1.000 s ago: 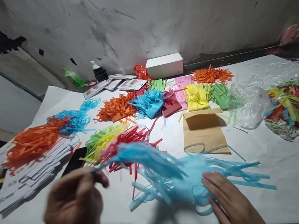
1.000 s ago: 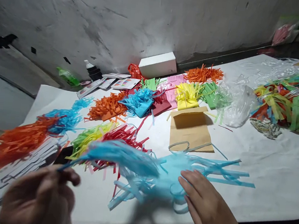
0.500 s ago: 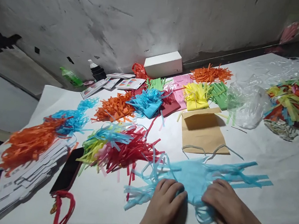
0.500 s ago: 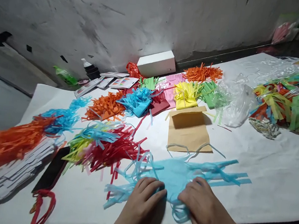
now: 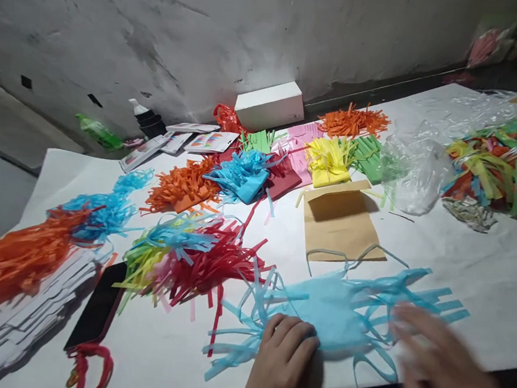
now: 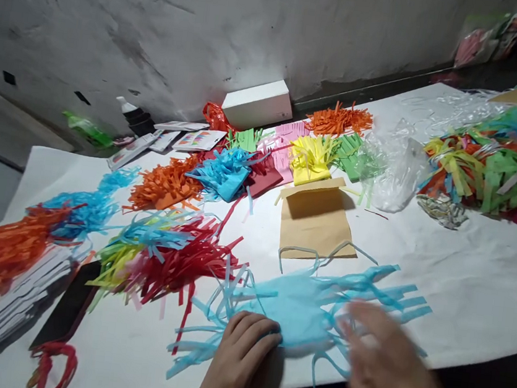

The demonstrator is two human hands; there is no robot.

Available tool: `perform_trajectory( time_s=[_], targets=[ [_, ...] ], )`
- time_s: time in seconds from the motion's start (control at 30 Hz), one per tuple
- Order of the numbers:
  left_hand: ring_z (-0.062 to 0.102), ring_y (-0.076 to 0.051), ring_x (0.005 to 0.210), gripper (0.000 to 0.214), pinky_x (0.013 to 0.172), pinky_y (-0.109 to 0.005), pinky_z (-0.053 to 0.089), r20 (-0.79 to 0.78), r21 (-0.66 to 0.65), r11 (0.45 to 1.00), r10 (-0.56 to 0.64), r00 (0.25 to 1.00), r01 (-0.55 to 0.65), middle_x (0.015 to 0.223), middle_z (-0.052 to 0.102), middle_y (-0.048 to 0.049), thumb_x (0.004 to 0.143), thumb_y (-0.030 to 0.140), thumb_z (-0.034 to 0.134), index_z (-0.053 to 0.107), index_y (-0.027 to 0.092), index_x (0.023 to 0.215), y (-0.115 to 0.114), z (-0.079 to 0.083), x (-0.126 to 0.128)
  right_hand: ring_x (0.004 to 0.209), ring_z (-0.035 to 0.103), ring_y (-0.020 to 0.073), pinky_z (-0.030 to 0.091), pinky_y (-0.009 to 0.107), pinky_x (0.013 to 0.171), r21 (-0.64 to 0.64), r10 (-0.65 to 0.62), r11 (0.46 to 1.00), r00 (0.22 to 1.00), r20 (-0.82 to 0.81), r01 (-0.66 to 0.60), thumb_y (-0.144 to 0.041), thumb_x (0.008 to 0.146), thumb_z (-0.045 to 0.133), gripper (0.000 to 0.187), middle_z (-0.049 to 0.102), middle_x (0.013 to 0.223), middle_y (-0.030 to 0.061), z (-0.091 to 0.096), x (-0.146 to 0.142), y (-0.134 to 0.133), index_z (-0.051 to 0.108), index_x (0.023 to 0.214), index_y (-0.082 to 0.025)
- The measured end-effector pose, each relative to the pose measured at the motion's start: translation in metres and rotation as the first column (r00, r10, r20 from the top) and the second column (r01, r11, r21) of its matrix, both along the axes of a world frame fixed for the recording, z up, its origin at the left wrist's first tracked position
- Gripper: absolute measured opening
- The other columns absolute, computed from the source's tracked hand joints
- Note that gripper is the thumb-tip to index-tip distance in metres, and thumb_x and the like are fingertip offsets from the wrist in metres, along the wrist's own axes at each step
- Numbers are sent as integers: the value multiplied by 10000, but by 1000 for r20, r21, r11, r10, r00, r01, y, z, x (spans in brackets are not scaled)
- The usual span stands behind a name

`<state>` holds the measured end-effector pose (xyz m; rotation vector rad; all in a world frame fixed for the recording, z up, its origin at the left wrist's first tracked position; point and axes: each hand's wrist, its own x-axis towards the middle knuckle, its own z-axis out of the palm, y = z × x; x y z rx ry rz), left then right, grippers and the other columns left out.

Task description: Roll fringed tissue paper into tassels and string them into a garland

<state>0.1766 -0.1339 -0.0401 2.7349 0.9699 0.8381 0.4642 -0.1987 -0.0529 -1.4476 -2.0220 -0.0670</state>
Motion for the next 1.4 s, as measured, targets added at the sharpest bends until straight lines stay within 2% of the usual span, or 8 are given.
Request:
perform_trajectory(
  time_s=[0.13,0.3,0.57,0.8,1.1,1.23,1.3,1.4],
  targets=[
    [695,-200,1062,244,1038,-402,508,-5,15,986,-164,987,164,1042,774,-92,986,73,397,620,160,1031,0,3,-2,1232,628,242,532,417,1049,123,257,952,950,176,-280,-19,924,389,435,705,1272,111,10,-73,23,669,1242,-121],
    [727,-190,1009,222,895,-322,580,35,-40,986,-160,987,161,990,787,-82,1047,143,360,580,169,1030,-6,2,-14,1113,692,215,528,389,1043,59,382,917,913,143,-393,-21,941,414,365,766,1103,83,16,-57,25,702,1140,-124],
    [641,-187,670,213,598,-294,499,34,-140,974,186,982,-180,800,681,-35,1043,172,335,528,215,967,0,-9,1,873,665,233,530,403,832,-152,196,966,975,-103,-210,-292,941,630,274,702,931,54,21,-58,26,625,1188,-173],
    [620,-156,583,263,519,-255,412,-137,-161,940,281,950,-301,741,633,1,1039,181,361,542,232,856,14,-5,7,805,649,209,467,364,778,-251,24,966,985,-168,-67,-278,1047,477,186,701,925,42,-2,-62,34,595,1171,-207],
    [618,-235,716,169,699,-363,389,-320,-6,917,376,870,-399,745,683,-8,978,223,539,627,227,834,35,4,-18,664,634,232,443,370,664,-234,-57,970,998,29,62,-301,1080,314,292,708,812,25,-6,-70,45,590,1092,-204],
    [629,-280,858,118,747,-401,395,-301,116,832,551,779,-543,943,721,-62,975,274,571,677,221,968,42,18,-46,654,617,230,430,357,650,-255,-61,964,997,53,73,-304,1072,335,266,695,791,18,-9,-68,43,584,1087,-211],
    [620,-285,952,169,805,-411,422,-196,138,850,527,827,-509,1056,706,-104,968,277,597,656,191,1101,36,23,-47,669,625,228,432,355,665,-261,-53,963,997,51,64,-310,1069,352,243,700,809,18,-10,-67,42,573,1107,-216],
    [593,-269,1068,216,966,-436,396,-90,119,973,211,973,-200,1151,703,-106,973,230,596,642,186,1179,20,23,-28,720,649,238,448,363,694,-245,-44,968,997,68,60,-307,1065,366,230,722,877,35,-11,-65,42,562,1138,-212]
  ],
)
